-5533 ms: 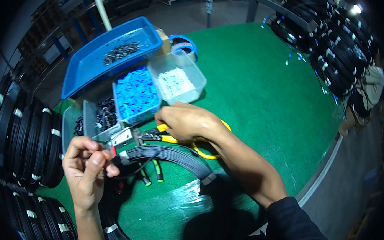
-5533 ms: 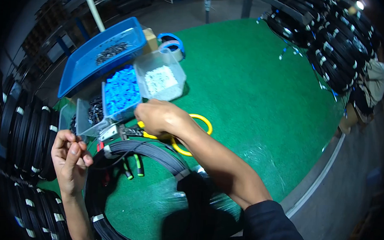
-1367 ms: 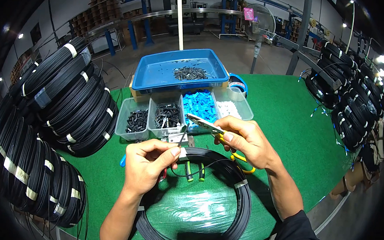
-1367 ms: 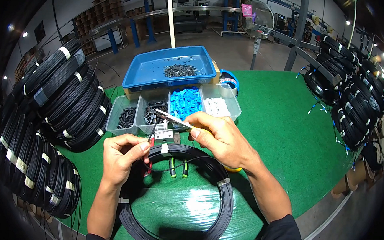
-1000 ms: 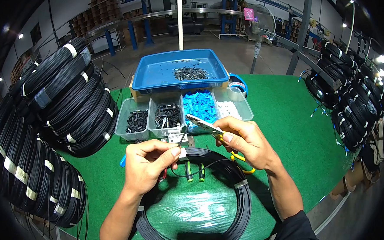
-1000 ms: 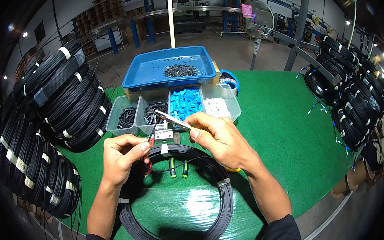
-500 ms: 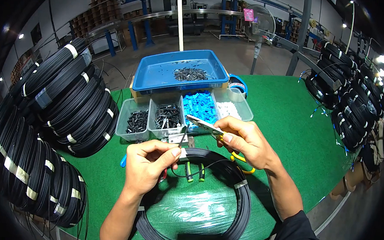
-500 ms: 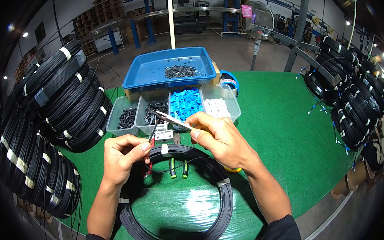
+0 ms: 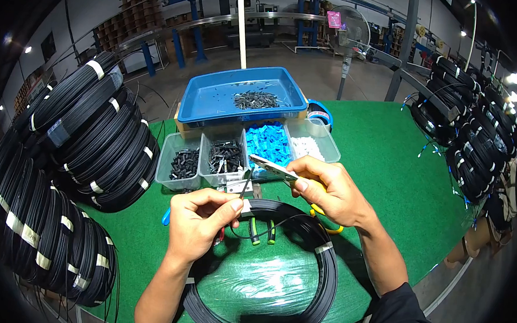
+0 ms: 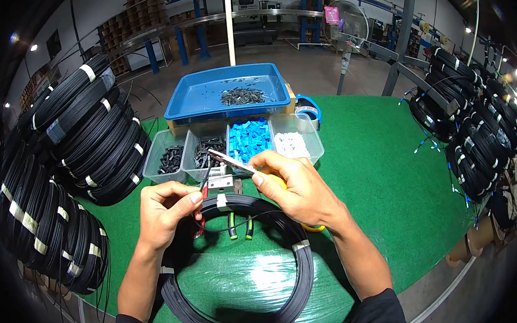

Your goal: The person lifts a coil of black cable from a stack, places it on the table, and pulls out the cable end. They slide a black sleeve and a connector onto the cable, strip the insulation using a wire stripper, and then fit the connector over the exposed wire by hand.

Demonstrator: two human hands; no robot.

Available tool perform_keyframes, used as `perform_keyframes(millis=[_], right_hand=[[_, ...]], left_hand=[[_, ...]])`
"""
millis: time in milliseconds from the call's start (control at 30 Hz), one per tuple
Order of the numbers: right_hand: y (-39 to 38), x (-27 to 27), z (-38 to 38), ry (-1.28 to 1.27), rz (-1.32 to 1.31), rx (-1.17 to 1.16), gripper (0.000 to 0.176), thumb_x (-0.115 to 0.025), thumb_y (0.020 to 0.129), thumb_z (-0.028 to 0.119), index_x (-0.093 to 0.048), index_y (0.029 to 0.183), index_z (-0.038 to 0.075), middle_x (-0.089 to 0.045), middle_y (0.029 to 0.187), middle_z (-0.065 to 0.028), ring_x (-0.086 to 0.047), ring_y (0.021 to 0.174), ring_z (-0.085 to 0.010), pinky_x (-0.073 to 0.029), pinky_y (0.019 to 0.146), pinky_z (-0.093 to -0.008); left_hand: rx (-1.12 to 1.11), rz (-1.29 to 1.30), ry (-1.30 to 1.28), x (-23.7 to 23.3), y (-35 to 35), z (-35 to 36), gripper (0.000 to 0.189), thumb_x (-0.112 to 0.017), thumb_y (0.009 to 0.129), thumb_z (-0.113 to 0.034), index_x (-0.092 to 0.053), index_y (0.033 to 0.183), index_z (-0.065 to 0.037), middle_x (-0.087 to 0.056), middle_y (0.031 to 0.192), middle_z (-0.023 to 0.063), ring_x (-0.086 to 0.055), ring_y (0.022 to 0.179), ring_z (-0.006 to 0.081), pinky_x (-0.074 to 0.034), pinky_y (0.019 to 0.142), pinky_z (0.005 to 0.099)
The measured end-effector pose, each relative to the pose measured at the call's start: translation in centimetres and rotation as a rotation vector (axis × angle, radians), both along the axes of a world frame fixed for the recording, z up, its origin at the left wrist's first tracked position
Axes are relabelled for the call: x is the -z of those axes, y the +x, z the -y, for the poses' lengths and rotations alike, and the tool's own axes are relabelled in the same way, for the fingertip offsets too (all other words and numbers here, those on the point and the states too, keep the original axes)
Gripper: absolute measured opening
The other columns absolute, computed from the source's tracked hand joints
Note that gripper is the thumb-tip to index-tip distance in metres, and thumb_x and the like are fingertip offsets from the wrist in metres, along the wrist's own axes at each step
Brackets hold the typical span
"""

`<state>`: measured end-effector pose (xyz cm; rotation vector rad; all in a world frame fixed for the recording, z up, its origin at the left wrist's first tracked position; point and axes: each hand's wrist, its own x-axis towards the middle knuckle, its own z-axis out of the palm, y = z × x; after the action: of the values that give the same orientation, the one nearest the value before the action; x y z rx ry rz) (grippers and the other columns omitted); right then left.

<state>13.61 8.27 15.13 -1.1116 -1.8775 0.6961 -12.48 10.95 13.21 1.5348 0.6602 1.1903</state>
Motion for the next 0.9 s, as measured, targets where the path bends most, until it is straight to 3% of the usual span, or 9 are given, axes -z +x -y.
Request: perform_keyframes(millis=[167,233,500,567,600,667,900], right_hand=[[-0.3,-0.2,0.0,0.036,0.023,0.021,0.030,-0.061,0.096,0.022,-0.066,0.113,-0.002,-0.064,0.080,-0.0045,-0.056,0.071,-0.0100,-0.047,0.066,-0.0276],[-0.2,-0.1,-0.1,0.016,0.027,0.026,0.029,-0.063,0.095,0.019,-0.068,0.114,-0.002,-0.064,0.077,-0.0040,-0.055,0.070,-0.0090,-0.047,0.064,-0.0271],[0.2,0.6,-0.6,0.029,0.029,0.025,0.024,-0.068,0.090,0.010,-0.071,0.111,-0.002,-0.065,0.070,-0.0024,-0.054,0.063,-0.0064,-0.046,0.059,-0.0258],[0.3,1.0,-1.0,0.133,0.005,0.012,0.020,-0.067,0.089,0.013,-0.073,0.104,0.001,-0.060,0.060,-0.0059,-0.049,0.054,-0.0094,-0.042,0.054,-0.0288],[0.4,0.9,-0.9,0.133,0.004,0.013,0.020,-0.067,0.089,0.013,-0.073,0.104,0.001,-0.060,0.060,-0.0059,-0.049,0.054,-0.0094,-0.042,0.054,-0.0288],[0.6,0.6,-0.8,0.081,0.046,-0.001,0.024,-0.063,0.088,0.004,-0.071,0.109,-0.003,-0.070,0.077,-0.0056,-0.059,0.067,-0.0073,-0.049,0.062,-0.0250],[1.0,0.6,-0.9,0.100,0.048,-0.012,0.027,-0.061,0.087,0.004,-0.071,0.111,-0.002,-0.070,0.078,-0.0059,-0.059,0.066,-0.0073,-0.049,0.062,-0.0248]], left_hand=[[-0.006,-0.030,-0.008,-0.1,0.0,0.2,0.013,-0.073,0.089,-0.007,-0.074,0.096,0.004,-0.071,0.078,0.0088,-0.064,0.063,0.0091,-0.046,0.048,0.0206],[-0.036,-0.022,-0.010,-0.3,0.3,0.4,0.014,-0.074,0.087,-0.006,-0.071,0.091,0.007,-0.068,0.073,0.0112,-0.063,0.061,0.0149,-0.052,0.058,0.0271],[-0.030,-0.012,0.032,-0.1,0.5,0.6,0.012,-0.073,0.087,-0.005,-0.072,0.093,0.006,-0.070,0.078,0.0103,-0.064,0.063,0.0129,-0.051,0.058,0.0248],[-0.010,0.017,0.045,0.0,0.5,0.6,0.012,-0.073,0.088,-0.004,-0.073,0.096,0.005,-0.071,0.081,0.0096,-0.064,0.065,0.0109,-0.050,0.057,0.0224],[-0.012,0.021,0.039,0.0,0.5,0.7,0.012,-0.073,0.088,-0.004,-0.073,0.096,0.005,-0.071,0.082,0.0098,-0.064,0.065,0.0109,-0.050,0.058,0.0225],[-0.013,0.024,0.033,0.1,0.5,0.7,0.011,-0.073,0.088,-0.003,-0.073,0.095,0.005,-0.071,0.082,0.0099,-0.064,0.064,0.0110,-0.050,0.058,0.0226],[-0.063,0.018,0.042,-0.4,0.9,1.3,0.013,-0.073,0.087,-0.006,-0.070,0.090,0.007,-0.067,0.074,0.0098,-0.063,0.061,0.0140,-0.052,0.057,0.0271]])
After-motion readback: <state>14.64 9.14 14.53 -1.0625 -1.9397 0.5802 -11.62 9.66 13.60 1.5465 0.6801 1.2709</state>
